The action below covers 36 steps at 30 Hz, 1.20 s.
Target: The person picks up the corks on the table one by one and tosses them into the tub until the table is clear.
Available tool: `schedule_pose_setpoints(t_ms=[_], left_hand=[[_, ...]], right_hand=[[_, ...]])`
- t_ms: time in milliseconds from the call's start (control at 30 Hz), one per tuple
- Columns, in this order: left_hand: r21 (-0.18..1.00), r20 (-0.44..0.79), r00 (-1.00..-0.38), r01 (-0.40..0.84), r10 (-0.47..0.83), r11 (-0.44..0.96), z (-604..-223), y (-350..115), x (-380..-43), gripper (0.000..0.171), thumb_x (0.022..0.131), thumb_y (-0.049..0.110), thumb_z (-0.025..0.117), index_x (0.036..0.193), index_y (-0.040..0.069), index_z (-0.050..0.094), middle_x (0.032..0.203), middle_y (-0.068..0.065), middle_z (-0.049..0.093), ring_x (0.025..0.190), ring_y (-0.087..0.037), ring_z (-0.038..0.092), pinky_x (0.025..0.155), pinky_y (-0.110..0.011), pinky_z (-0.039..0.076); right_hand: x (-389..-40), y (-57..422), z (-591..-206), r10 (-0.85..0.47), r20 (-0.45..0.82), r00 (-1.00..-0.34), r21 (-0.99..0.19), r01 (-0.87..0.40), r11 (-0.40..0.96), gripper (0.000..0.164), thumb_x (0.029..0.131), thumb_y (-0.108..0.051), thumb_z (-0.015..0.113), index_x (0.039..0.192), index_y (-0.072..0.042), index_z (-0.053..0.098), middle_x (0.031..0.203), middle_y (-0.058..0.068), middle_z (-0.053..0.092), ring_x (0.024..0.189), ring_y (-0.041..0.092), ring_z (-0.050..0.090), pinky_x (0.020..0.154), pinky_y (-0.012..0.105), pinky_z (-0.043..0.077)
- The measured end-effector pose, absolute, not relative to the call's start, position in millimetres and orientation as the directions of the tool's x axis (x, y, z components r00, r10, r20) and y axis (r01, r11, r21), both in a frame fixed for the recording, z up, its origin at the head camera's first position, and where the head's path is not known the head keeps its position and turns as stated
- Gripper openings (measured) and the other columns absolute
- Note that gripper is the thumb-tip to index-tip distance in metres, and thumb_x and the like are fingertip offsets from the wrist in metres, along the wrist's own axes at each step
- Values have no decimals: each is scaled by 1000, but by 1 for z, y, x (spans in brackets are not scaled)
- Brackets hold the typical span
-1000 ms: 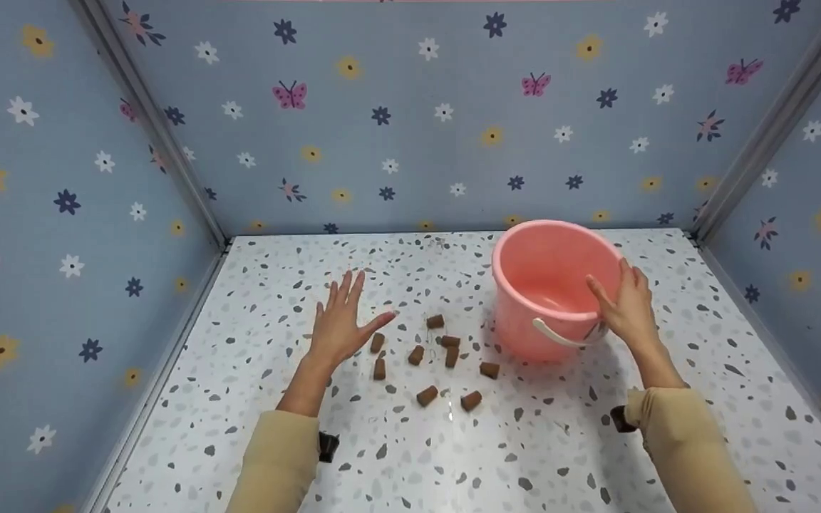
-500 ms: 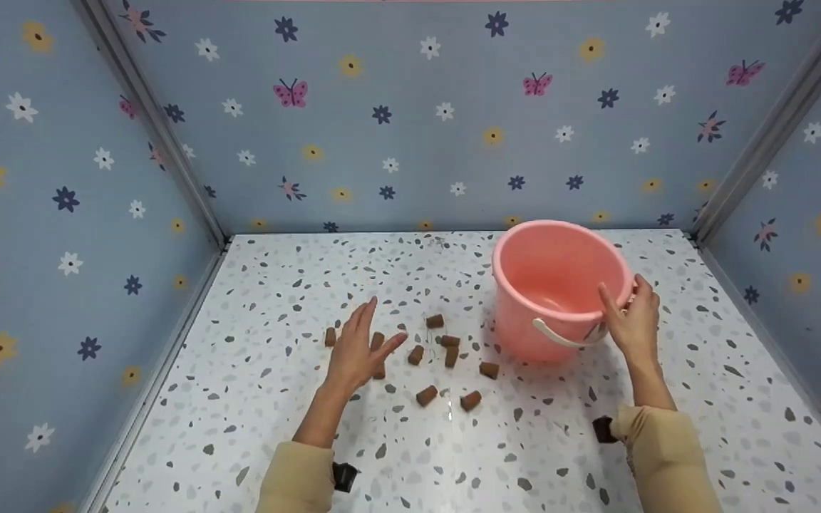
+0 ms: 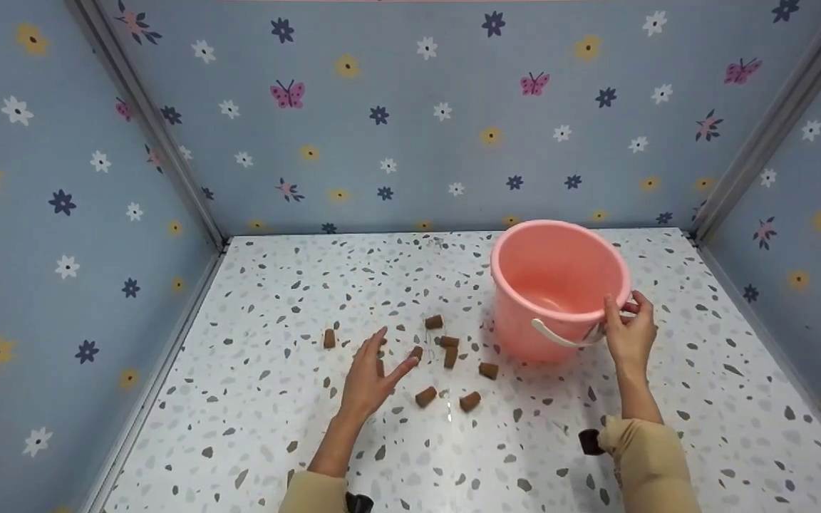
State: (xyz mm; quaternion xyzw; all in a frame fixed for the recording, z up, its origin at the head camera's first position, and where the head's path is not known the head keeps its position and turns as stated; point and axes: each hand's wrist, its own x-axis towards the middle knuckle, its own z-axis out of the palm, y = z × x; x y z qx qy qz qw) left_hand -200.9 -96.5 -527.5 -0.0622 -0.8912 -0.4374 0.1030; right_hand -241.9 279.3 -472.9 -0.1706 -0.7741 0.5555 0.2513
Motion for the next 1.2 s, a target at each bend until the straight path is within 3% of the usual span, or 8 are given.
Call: schedule_pose_setpoints(t_ms=[167,400,700,833,1200], left_hand=[[795,261,-965,229,24,561,-538,-91,-197,81,73,55,61,130,4,39,114,-14,49,102,-30,48,81,-43,41],[803,268,-962,252,51,540,-551,-85,-193,82,69,55,65,130,4,41,107,-14,51,94,-30,50,76,-39,42],[809,234,-970,231,65,541,-564,-77,-189,76,69,39,73,127,2,42,100,-11,50,87,-26,49,70,-34,42],[816,224,-972,230,76,530,-568,-75,-187,75,69,39,73,127,2,42,100,-11,51,87,-25,49,71,-34,42],[798,221,-965,263,143,542,-576,-70,-184,62,71,29,74,119,-1,48,96,-11,53,82,-23,51,69,-33,43]], right_hand=[[-274,309,-526,548,32,-836,-999,-43,-7,62,79,-36,64,126,-6,38,94,9,52,63,15,59,51,26,49],[-318,346,-606,536,34,-844,-980,-133,-147,62,75,-42,67,122,-13,40,95,10,57,67,22,62,48,30,49],[-307,333,-586,500,-34,-865,-947,-133,-294,55,78,-37,65,118,-11,36,99,17,60,71,26,63,56,34,51],[-326,343,-611,549,7,-836,-952,-174,-252,63,72,-43,68,117,-11,36,101,19,58,74,29,63,58,36,51],[-327,344,-615,571,29,-820,-923,-242,-300,62,71,-36,72,113,-8,36,99,23,57,67,29,61,54,38,51]])
